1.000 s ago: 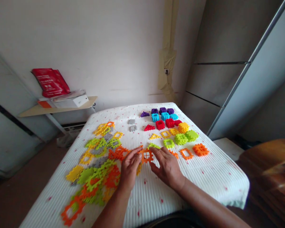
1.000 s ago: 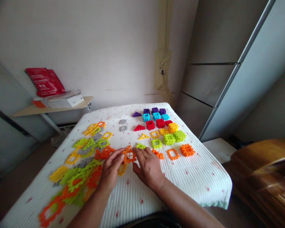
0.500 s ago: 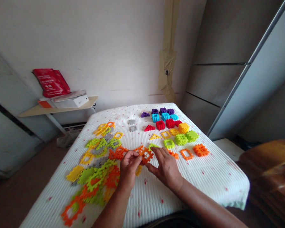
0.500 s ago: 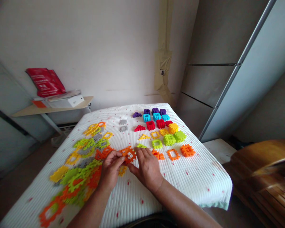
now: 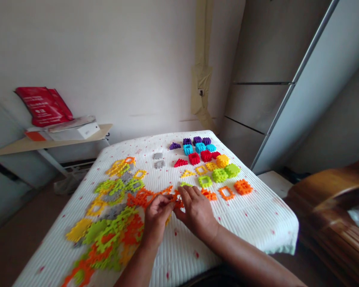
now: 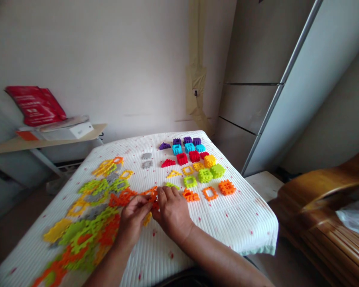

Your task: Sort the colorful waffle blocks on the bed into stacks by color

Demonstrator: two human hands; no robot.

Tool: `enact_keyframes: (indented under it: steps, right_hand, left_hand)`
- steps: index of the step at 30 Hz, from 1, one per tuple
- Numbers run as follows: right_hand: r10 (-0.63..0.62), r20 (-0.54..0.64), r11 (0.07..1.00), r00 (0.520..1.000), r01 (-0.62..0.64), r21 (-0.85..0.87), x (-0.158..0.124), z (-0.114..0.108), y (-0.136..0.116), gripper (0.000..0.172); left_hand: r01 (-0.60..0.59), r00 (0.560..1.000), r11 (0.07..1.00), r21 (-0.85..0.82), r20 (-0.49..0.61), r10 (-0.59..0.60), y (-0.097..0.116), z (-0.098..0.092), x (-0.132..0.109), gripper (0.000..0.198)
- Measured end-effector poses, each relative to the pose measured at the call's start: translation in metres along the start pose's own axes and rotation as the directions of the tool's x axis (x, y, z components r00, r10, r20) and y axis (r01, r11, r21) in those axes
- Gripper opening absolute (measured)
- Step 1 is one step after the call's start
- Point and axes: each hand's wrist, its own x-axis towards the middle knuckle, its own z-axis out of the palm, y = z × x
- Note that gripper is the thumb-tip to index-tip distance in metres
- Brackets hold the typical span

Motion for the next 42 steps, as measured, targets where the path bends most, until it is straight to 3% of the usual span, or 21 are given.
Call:
enact_keyframes:
  steps: [3, 6, 11, 14, 19, 23, 29, 42]
  right_hand:
    - [-0.005, 0.008, 1.000, 1.000, 0.005, 0.015, 0.000, -0.007, 0.002, 0.046]
    - [-0.036, 0.030, 0.999, 0.999, 0.035, 0.031, -0.002, -0.029, 0.019, 0.050]
    - [-0.027, 0.111, 0.999, 0.993, 0.029, -0.018, -0.014, -0.090, 0.087, 0.047]
    - [0.068, 0.212, 0.990, 0.975, -0.039, -0.138, -0.023, -0.123, 0.135, 0.047]
    - [0.183, 0.390, 0.973, 0.903, -0.108, -0.207, -0.032, -0.142, 0.185, 0.053]
    - [0.202, 0.463, 0.966, 0.863, -0.099, -0.237, -0.028, -0.139, 0.191, 0.057]
    - [0.207, 0.497, 0.966, 0.842, -0.098, -0.238, -0.022, -0.138, 0.189, 0.058]
    - [0.205, 0.511, 0.973, 0.835, -0.119, -0.196, -0.022, -0.135, 0.192, 0.046]
  left_hand:
    - [0.003, 1.000, 1.000, 0.026, 0.014, -0.003, 0.003, 0.000, -0.001, 0.020]
    - [0.010, 0.999, 0.999, 0.051, 0.030, -0.012, 0.004, -0.003, -0.002, 0.024]
    - [-0.023, 1.000, 0.997, 0.067, -0.012, 0.023, 0.001, -0.006, 0.001, 0.021]
    - [-0.025, 1.000, 0.997, 0.075, -0.016, 0.027, -0.002, -0.008, 0.003, 0.021]
    - [-0.030, 0.998, 0.996, 0.081, -0.046, 0.034, -0.005, -0.009, 0.006, 0.021]
    - [-0.017, 0.996, 0.996, 0.090, -0.086, 0.025, 0.000, -0.006, 0.004, 0.024]
    - [0.004, 0.997, 0.996, 0.089, -0.072, 0.003, 0.005, -0.003, 0.003, 0.025]
    - [-0.009, 0.999, 0.993, 0.116, -0.044, 0.014, 0.001, -0.004, 0.004, 0.021]
